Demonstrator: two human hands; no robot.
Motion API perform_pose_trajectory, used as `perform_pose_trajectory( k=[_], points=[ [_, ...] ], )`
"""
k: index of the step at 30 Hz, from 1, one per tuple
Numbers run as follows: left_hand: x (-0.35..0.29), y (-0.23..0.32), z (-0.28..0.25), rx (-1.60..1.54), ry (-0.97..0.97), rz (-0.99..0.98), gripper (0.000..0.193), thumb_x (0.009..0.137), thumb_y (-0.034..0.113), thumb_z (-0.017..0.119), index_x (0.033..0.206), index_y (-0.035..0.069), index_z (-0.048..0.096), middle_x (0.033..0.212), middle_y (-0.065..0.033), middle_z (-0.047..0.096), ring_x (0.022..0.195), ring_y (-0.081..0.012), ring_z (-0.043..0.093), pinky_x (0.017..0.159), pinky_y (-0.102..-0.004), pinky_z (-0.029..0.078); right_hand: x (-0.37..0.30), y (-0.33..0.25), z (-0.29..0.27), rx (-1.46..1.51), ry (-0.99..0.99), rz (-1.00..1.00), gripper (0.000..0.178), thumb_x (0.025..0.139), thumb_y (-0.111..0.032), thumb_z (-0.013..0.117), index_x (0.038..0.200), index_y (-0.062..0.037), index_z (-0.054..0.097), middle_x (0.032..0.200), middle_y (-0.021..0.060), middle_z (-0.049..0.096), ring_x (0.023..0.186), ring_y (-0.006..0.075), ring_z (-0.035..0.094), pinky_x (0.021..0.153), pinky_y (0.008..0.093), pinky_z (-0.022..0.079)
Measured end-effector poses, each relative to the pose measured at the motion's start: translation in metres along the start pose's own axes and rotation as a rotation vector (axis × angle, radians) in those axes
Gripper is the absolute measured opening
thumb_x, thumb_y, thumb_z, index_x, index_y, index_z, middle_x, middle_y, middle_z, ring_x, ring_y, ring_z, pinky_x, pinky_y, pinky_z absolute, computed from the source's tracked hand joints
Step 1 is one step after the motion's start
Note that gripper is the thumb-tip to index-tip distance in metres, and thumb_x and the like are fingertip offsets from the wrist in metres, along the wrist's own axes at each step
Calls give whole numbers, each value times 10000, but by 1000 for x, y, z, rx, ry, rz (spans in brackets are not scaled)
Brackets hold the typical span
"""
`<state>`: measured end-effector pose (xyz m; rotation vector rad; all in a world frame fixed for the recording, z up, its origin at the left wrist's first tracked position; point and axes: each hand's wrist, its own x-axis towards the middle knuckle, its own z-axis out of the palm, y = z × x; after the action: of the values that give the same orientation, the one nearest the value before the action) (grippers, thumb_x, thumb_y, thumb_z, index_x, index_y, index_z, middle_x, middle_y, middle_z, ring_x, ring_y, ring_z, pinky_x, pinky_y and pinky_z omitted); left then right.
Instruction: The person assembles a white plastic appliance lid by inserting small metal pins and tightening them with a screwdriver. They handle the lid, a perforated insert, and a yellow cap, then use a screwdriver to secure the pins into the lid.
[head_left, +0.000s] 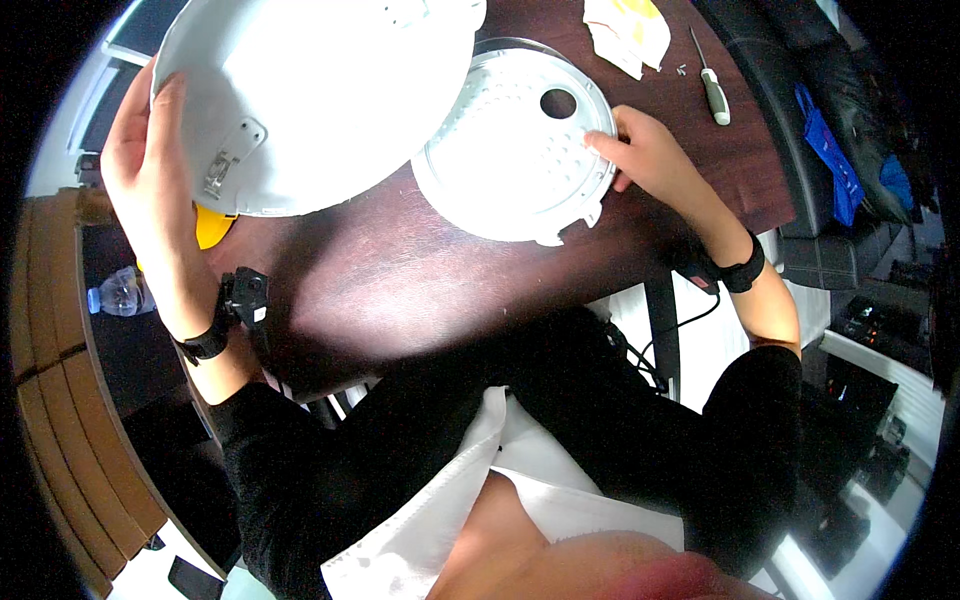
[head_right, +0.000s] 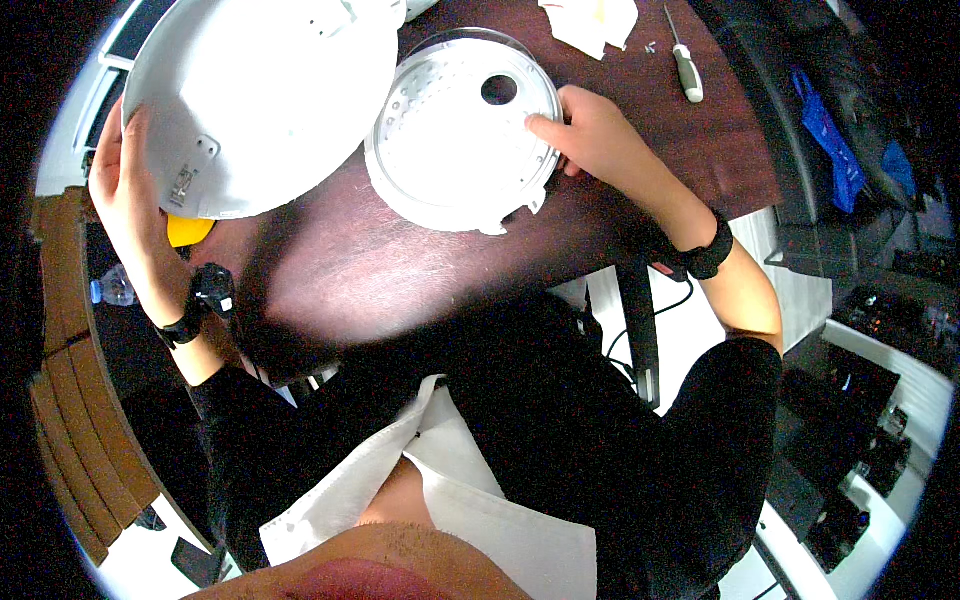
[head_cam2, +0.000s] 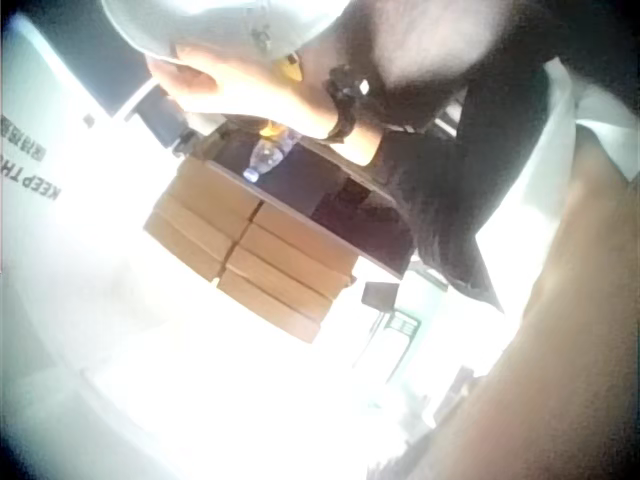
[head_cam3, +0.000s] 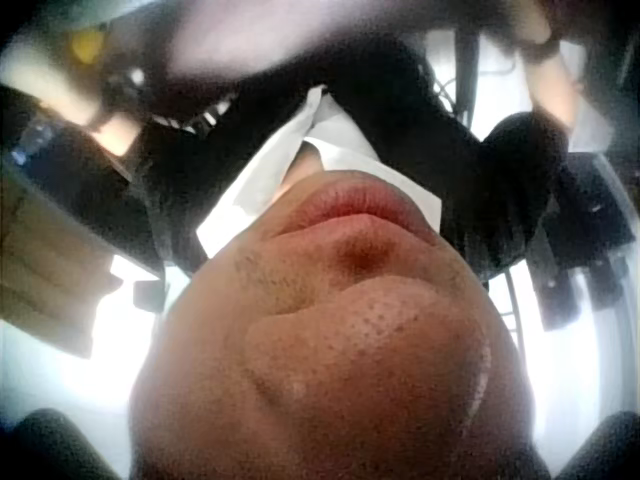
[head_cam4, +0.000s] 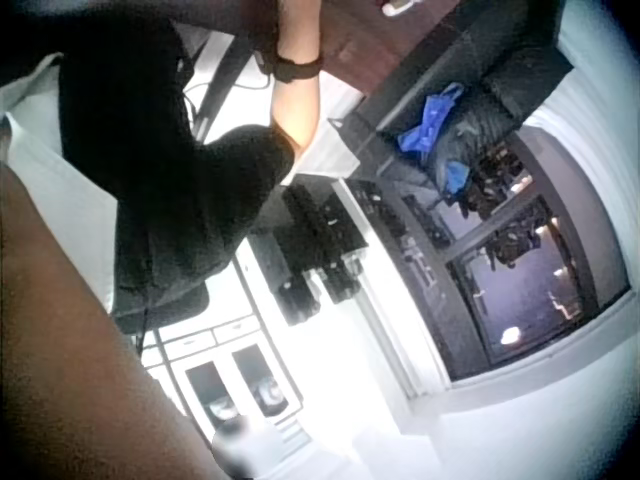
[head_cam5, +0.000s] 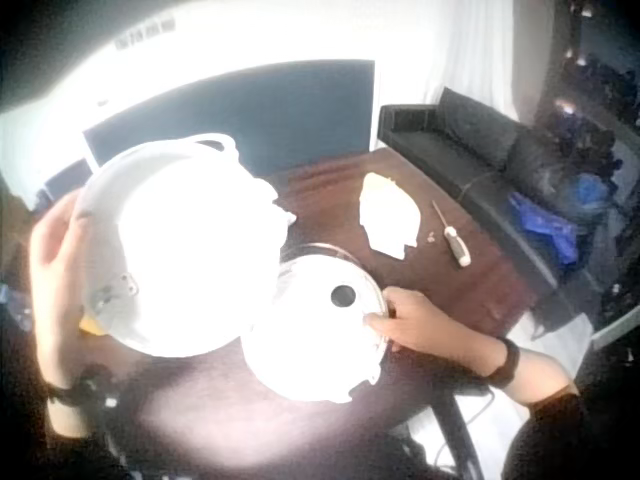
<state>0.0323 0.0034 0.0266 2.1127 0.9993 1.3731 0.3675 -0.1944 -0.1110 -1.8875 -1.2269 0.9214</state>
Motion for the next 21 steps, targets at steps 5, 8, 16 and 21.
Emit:
perform_pose_trajectory(
  k=[5, 8, 16, 21],
  points=[
    [0, -1, -4, 44, 129, -47, 358, 914, 236, 604, 1216, 43, 614, 1023, -113, 690, 955, -148, 639, 871, -288, 467, 0, -15, 12, 108, 150, -334, 255, 844, -187, 637, 999, 8, 583, 857, 115, 653, 779, 185, 644, 709, 315, 504],
    [-5, 3, -4, 13, 197, -60, 343, 882, 196, 635, 1186, 38, 635, 1019, -116, 692, 937, -149, 641, 852, -279, 467, -1, -38, 24, 196, 67, -389, 255, 849, -145, 625, 1038, 17, 568, 901, 112, 654, 809, 152, 638, 710, 304, 508],
    [-5, -11, -13, 14, 206, -32, 338, 880, 177, 639, 1180, 21, 638, 1009, -91, 690, 909, -127, 630, 818, -237, 455, 48, -38, 95, 527, -326, -46, 297, 855, -158, 601, 1060, 56, 583, 898, 96, 652, 790, 116, 629, 686, 271, 517],
    [-7, -12, -14, 86, 209, 25, 296, 898, 180, 626, 1160, 45, 657, 987, -75, 698, 900, -102, 631, 819, -223, 450, 74, -60, 107, -10, -549, -98, 331, 907, -192, 575, 1132, 45, 521, 990, 93, 617, 895, 126, 605, 776, 266, 492]
  ],
)
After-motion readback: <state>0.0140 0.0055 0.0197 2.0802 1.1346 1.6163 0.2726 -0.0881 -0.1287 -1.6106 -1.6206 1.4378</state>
